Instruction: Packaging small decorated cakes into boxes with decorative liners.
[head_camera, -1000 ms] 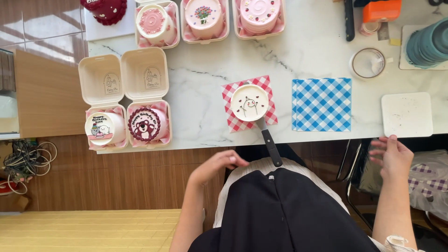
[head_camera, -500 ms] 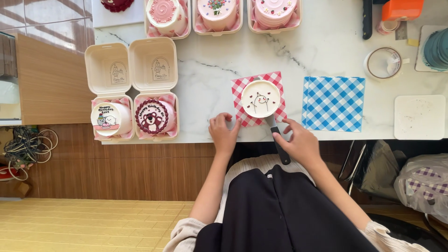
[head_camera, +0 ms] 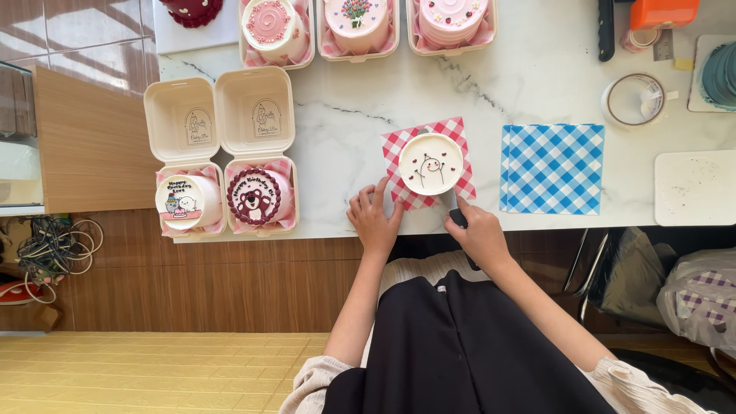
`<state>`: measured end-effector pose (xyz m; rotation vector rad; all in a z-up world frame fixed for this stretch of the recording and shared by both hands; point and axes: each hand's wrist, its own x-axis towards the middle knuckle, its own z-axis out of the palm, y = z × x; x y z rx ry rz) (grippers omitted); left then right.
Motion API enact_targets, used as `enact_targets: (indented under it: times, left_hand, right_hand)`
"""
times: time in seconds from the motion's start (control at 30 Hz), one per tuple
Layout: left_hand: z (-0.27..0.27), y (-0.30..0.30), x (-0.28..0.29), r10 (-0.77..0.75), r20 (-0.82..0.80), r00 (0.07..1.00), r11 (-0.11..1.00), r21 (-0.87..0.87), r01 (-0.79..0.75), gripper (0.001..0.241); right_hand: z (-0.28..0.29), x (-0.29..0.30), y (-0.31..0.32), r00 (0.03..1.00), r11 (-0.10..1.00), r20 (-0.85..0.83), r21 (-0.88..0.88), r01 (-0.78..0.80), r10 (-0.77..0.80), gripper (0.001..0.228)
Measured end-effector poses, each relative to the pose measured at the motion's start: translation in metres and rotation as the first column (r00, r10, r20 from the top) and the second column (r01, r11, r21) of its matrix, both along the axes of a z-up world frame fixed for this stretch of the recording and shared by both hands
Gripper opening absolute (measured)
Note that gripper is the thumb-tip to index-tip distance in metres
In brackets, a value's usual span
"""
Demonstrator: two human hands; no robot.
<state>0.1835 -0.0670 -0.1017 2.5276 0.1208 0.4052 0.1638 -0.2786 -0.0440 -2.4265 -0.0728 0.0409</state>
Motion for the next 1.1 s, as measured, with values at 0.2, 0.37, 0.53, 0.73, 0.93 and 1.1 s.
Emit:
enact_targets:
  times: [0.2, 0.37, 0.53, 0.73, 0.93, 1.1]
  left_hand:
    - [-0.007, 0.001, -0.002, -0.012, -0.113, 0.993, 0.997, 0.071, 0.02, 0.05]
    - [-0.005, 0.001, -0.001, -0.015, -0.114, 0.993, 0.998, 0.06, 0.022, 0.049]
    - [-0.003, 0.001, -0.002, -0.014, -0.103, 0.995, 0.998, 0.067, 0.021, 0.049]
    - [-0.004, 0.0, -0.002, -0.007, -0.11, 0.994, 0.997, 0.077, 0.015, 0.048]
    - [0.0, 0.001, -0.003, -0.008, -0.129, 0.992, 0.998, 0.061, 0.016, 0.048]
    - [0.01, 0.005, -0.024, -0.019, 0.092, 0.996, 0.996, -0.084, 0.026, 0.031]
  right_hand:
    - [0.002, 0.004, -0.002, 0.999, 0.999, -0.035, -0.025, -0.034, 0.033, 0.051]
    - [0.009, 0.006, -0.001, 0.995, 0.999, -0.096, -0.034, -0.041, 0.038, 0.052]
    - [0.01, 0.006, -0.001, 0.99, 0.998, -0.135, -0.042, -0.043, 0.037, 0.054]
    - [0.015, 0.007, 0.002, 0.988, 0.998, -0.151, -0.051, -0.042, 0.034, 0.056]
    - [0.01, 0.005, 0.0, 0.992, 0.997, -0.124, -0.061, -0.042, 0.034, 0.055]
    - [0.015, 0.0, -0.002, 0.98, 0.997, -0.198, -0.06, -0.042, 0.029, 0.058]
